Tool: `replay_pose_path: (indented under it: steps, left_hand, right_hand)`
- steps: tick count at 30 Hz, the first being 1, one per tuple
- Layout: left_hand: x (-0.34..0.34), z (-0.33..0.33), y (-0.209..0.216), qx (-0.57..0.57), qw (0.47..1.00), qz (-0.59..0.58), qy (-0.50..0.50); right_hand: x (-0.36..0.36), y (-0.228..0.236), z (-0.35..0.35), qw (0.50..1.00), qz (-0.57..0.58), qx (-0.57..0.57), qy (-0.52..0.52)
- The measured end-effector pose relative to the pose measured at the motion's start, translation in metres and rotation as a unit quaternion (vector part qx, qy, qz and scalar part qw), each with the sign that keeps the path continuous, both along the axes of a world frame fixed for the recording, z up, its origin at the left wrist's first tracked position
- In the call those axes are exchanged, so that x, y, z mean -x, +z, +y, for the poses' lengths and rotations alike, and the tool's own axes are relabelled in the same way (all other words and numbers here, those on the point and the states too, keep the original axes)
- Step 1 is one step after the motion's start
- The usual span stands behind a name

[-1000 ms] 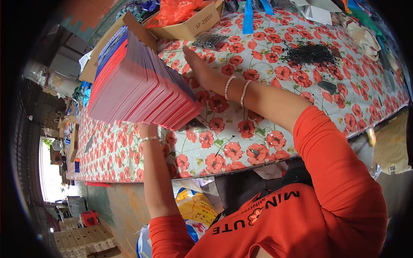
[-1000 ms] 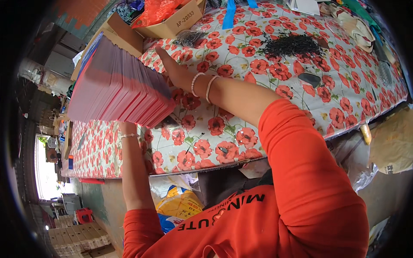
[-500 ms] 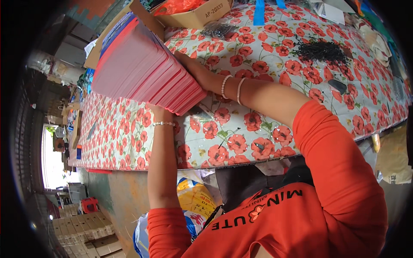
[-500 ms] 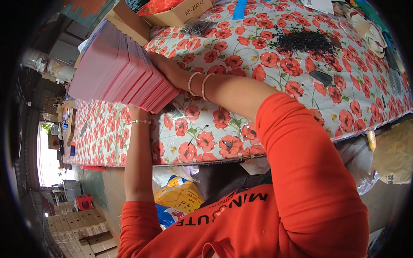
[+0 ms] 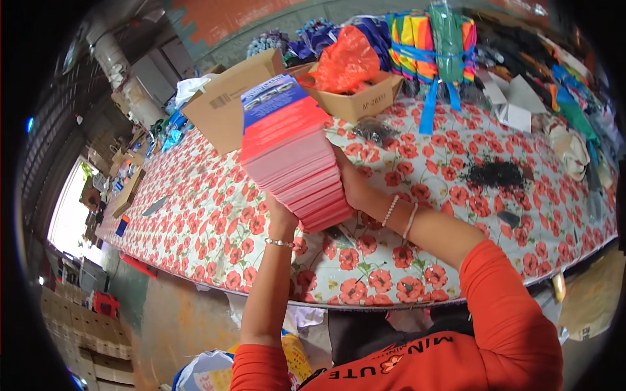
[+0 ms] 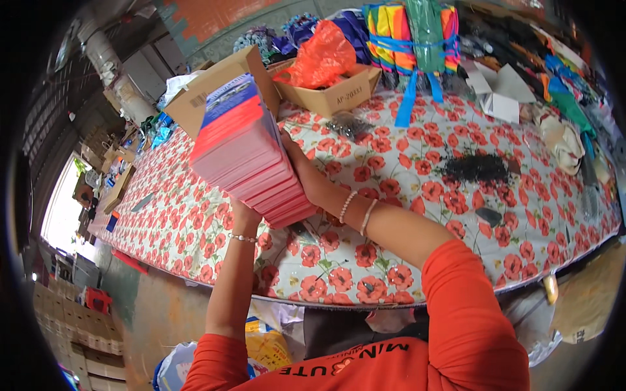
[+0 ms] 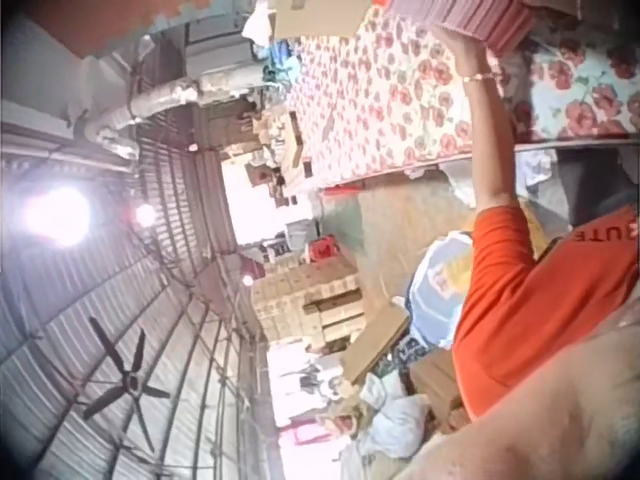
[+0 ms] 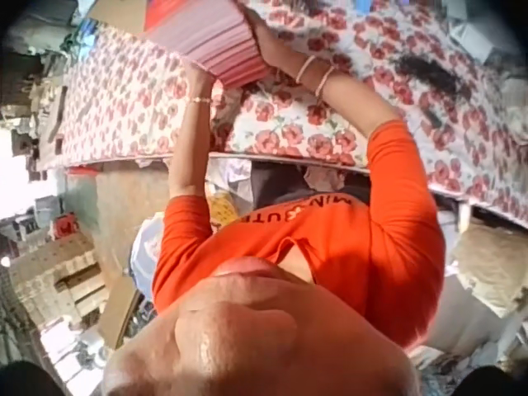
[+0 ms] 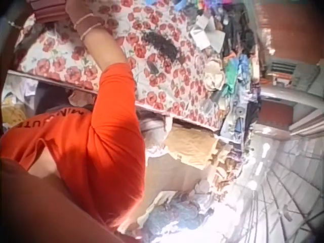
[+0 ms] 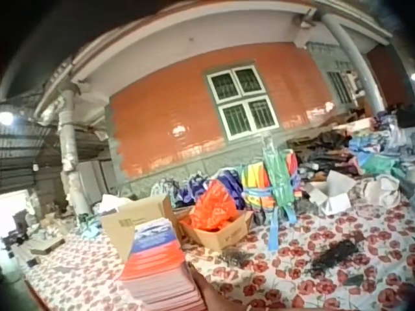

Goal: Assembling and packaging printed leaflets with small attachments.

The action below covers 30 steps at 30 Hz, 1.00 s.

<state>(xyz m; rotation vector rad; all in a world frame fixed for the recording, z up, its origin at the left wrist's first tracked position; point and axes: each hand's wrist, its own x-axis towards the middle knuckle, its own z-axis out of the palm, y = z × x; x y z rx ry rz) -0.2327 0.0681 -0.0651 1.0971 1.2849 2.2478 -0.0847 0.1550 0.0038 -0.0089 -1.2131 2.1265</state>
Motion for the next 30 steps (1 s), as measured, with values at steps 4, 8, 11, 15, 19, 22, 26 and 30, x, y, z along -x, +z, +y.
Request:
replay_pose_path:
  steps: [4, 8, 11, 15, 19, 22, 26, 30]
  left_hand:
    - [-0.013, 0.000, 0.096, -0.079, 0.990, -0.113, 0.019]
    - [-0.010, -0.002, 0.146, -0.121, 0.992, 0.019, 0.030]
    - [-0.010, 0.011, 0.145, -0.060, 0.968, 0.243, 0.010]
    - [-0.005, 0.016, 0.135, -0.095, 0.931, 0.345, 0.075]
    - [0.002, 0.017, 0.133, -0.101, 0.944, 0.313, 0.039]
    - [0.023, 0.019, 0.160, -0.129, 0.968, -0.179, -0.121]
    - [0.024, 0.022, 0.181, -0.002, 0.994, -0.113, -0.004]
    - [0.026, 0.015, 0.210, 0.002, 0.997, -0.070, 0.033]
  right_hand:
    - [0.008, 0.012, 0.068, 0.994, 0.099, -0.038, -0.037]
    - [0.008, 0.079, 0.056, 0.986, 0.091, -0.125, -0.068]
    - [0.011, 0.107, 0.035, 0.992, 0.033, -0.120, 0.006]
    - [0.012, 0.107, 0.006, 0.975, 0.013, -0.194, -0.106]
    - [0.013, 0.111, 0.012, 0.967, -0.028, -0.211, -0.138]
    - [-0.004, 0.118, 0.016, 0.961, -0.036, -0.224, -0.157]
    - [-0.054, 0.123, 0.021, 0.958, -0.043, -0.250, -0.136]
    - [-0.103, 0.131, 0.028, 0.953, -0.042, -0.281, -0.108]
